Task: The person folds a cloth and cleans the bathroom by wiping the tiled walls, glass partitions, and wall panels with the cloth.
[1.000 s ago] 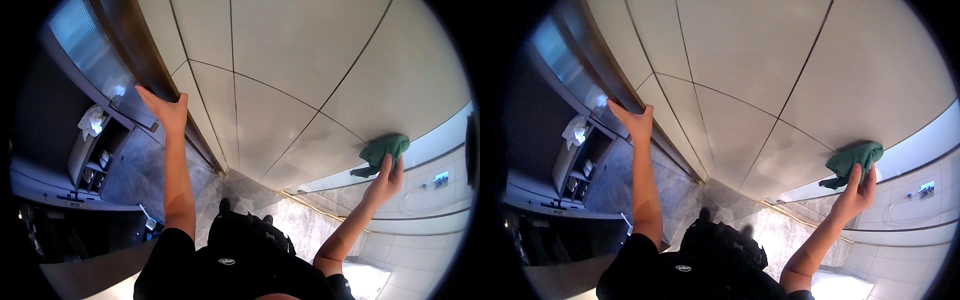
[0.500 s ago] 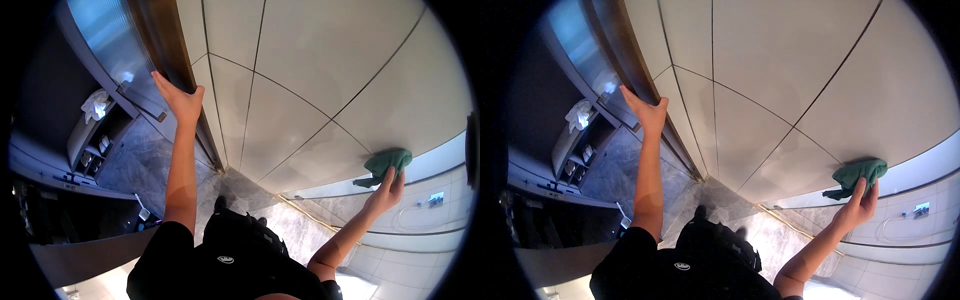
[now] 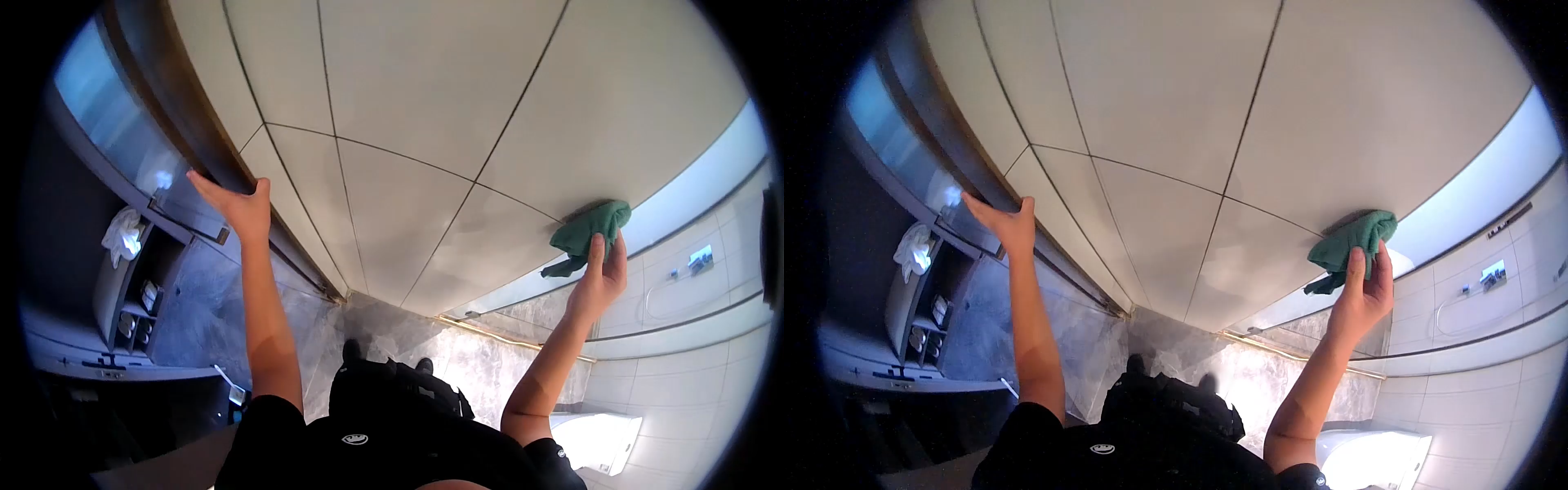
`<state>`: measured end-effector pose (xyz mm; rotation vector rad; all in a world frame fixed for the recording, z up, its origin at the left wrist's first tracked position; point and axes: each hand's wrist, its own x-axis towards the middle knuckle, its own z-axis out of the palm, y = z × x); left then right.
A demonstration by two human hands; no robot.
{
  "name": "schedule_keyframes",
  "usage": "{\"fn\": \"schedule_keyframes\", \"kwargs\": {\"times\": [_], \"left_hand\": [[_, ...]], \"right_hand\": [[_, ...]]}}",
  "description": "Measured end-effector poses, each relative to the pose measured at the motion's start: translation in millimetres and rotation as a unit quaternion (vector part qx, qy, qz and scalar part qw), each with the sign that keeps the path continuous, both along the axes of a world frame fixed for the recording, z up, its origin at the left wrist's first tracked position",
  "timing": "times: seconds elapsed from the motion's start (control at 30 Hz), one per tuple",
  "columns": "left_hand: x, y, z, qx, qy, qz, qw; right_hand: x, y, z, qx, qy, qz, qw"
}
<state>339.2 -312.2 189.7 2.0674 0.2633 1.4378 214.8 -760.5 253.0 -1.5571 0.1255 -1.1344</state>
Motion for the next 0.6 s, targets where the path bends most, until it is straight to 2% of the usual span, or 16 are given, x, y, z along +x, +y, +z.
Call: {"fn": "schedule_keyframes", "kwargs": {"times": [0.37,0.6], "left_hand": [[-2,-1,3,0.017,-0.005,0.029,0.999],[-2,1,3,0.015,0.004,0.03,0.999]], "right_hand": [[9,21,8,0.001,0.009,0.035,0.999],[46,88,15,-0.089,-0.003,0.091,0.992]]}}
